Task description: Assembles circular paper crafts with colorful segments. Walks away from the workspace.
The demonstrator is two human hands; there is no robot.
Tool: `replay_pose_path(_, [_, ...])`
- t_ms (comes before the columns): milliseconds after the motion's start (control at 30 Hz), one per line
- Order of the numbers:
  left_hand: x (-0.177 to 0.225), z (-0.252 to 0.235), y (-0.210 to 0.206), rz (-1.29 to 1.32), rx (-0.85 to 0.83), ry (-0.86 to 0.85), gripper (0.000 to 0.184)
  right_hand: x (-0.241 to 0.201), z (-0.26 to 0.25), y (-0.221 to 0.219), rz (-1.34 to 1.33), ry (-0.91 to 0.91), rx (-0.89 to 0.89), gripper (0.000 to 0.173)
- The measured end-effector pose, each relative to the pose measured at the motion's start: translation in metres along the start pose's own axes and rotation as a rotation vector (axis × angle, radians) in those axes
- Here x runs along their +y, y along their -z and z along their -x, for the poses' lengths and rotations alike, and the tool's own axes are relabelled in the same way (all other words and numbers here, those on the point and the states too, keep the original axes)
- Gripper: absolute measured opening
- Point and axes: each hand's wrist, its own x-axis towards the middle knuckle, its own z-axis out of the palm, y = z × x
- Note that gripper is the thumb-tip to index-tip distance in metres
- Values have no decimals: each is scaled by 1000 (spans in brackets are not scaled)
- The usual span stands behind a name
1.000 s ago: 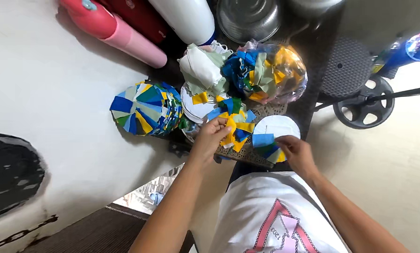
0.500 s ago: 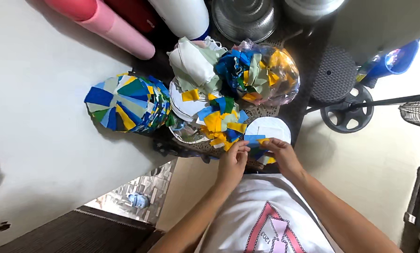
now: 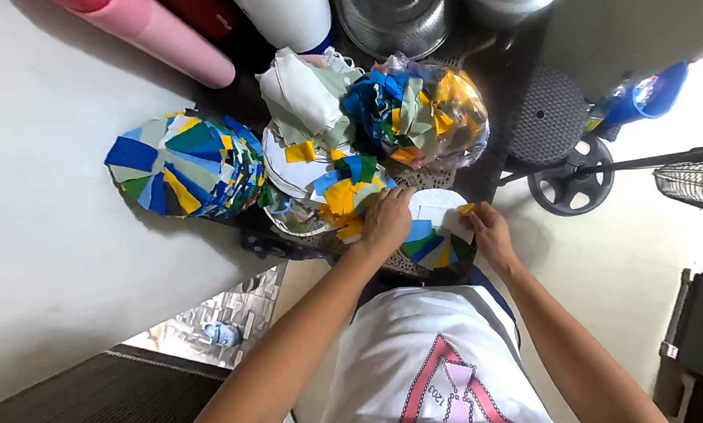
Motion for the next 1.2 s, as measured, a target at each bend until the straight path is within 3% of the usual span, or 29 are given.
replay_pose_path(100, [6,-7,-6,7,-27,-77,40,-3,-4,4,62,22,-47,21])
replay_pose_path(333, [26,-27,-12,-47,-23,42,28,2,-4,10,-2,48,-70,21])
replay_pose_path(667, [35,-29,-8,-47,-82,52,18,-1,-1,6,40,59,-67,21])
replay_pose_path(833, [34,-30,3,91,-182,188,32,-2,-3,10,42,67,-99,21])
replay_pose_path(933, [31,-29,6,83,-163,234,22,-5,-4,21,19,61,-159,22])
replay_pose_path(1200, [33,6,-7,314,73,545,22,0,-8,91,170,128,-203,21])
